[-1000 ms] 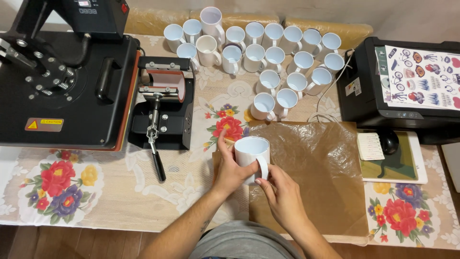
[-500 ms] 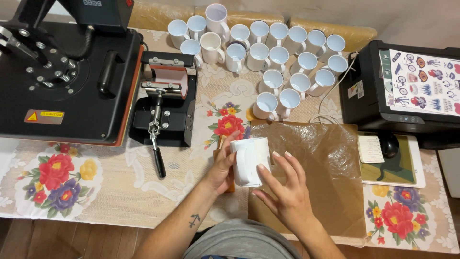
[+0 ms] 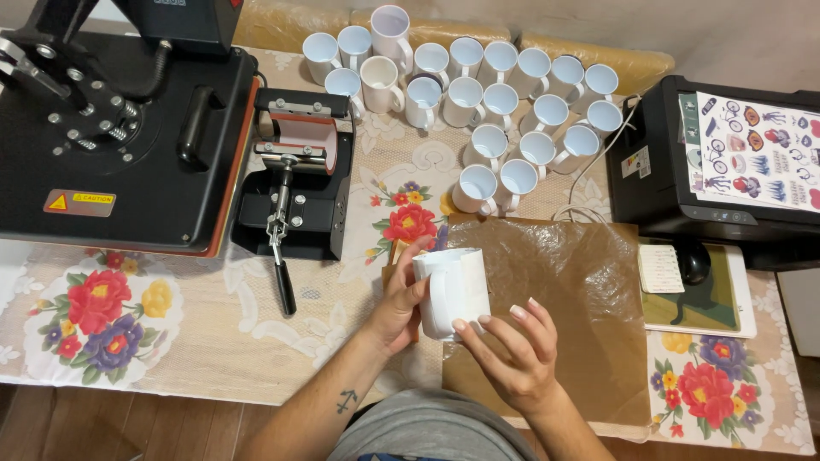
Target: Preparing ceramic mugs for sublimation printing by applying printed designs and heat-resistant tape
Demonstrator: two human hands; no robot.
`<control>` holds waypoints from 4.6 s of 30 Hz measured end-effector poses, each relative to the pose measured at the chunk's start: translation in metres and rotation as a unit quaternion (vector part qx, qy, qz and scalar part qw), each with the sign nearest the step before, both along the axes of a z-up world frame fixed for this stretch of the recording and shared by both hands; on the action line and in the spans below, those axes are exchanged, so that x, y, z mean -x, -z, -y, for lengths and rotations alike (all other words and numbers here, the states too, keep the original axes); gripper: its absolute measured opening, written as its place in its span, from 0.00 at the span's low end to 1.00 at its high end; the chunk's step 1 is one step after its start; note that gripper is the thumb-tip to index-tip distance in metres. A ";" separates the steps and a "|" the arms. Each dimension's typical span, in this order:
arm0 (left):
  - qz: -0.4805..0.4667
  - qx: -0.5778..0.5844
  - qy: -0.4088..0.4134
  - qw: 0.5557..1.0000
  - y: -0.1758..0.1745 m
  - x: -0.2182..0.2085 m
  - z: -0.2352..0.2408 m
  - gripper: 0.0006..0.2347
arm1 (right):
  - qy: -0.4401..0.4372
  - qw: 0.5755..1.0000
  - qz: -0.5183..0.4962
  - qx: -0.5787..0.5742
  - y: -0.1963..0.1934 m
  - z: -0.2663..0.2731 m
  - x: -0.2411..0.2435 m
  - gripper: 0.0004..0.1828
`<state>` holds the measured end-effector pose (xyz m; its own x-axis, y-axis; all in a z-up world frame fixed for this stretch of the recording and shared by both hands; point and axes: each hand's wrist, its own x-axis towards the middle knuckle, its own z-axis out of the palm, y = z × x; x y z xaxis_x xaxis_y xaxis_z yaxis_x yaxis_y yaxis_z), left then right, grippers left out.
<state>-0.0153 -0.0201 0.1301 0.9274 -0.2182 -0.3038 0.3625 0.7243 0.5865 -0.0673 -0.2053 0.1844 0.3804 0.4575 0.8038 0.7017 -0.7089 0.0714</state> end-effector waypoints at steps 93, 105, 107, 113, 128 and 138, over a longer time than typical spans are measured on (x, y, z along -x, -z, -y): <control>0.232 -0.136 0.049 0.962 0.032 -0.015 -0.031 0.30 | 0.058 0.921 -0.344 -0.173 0.011 -0.038 -0.025 0.12; 0.232 -0.130 0.057 0.962 0.043 0.003 -0.039 0.24 | -0.031 0.919 -0.361 -0.154 -0.020 -0.025 -0.020 0.13; 0.235 -0.157 0.068 0.957 0.051 0.005 -0.043 0.21 | -0.047 0.907 -0.383 -0.169 -0.023 -0.026 -0.015 0.13; 0.178 -0.202 0.088 0.959 0.050 0.009 -0.040 0.29 | -0.062 0.917 -0.347 -0.186 -0.027 -0.030 -0.007 0.10; 0.273 -0.129 0.029 0.953 0.003 0.020 -0.025 0.32 | 0.006 0.930 -0.297 -0.217 -0.037 -0.034 -0.001 0.09; 0.240 -0.140 -0.034 0.960 0.009 0.022 -0.013 0.45 | -0.017 0.892 -0.331 -0.307 -0.037 -0.035 -0.007 0.05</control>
<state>-0.0371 -0.0072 0.1215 0.9845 -0.1248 0.1234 -0.0398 0.5259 0.8496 -0.0608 -0.1698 0.2212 0.8591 0.0289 0.5110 0.4677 -0.4501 -0.7607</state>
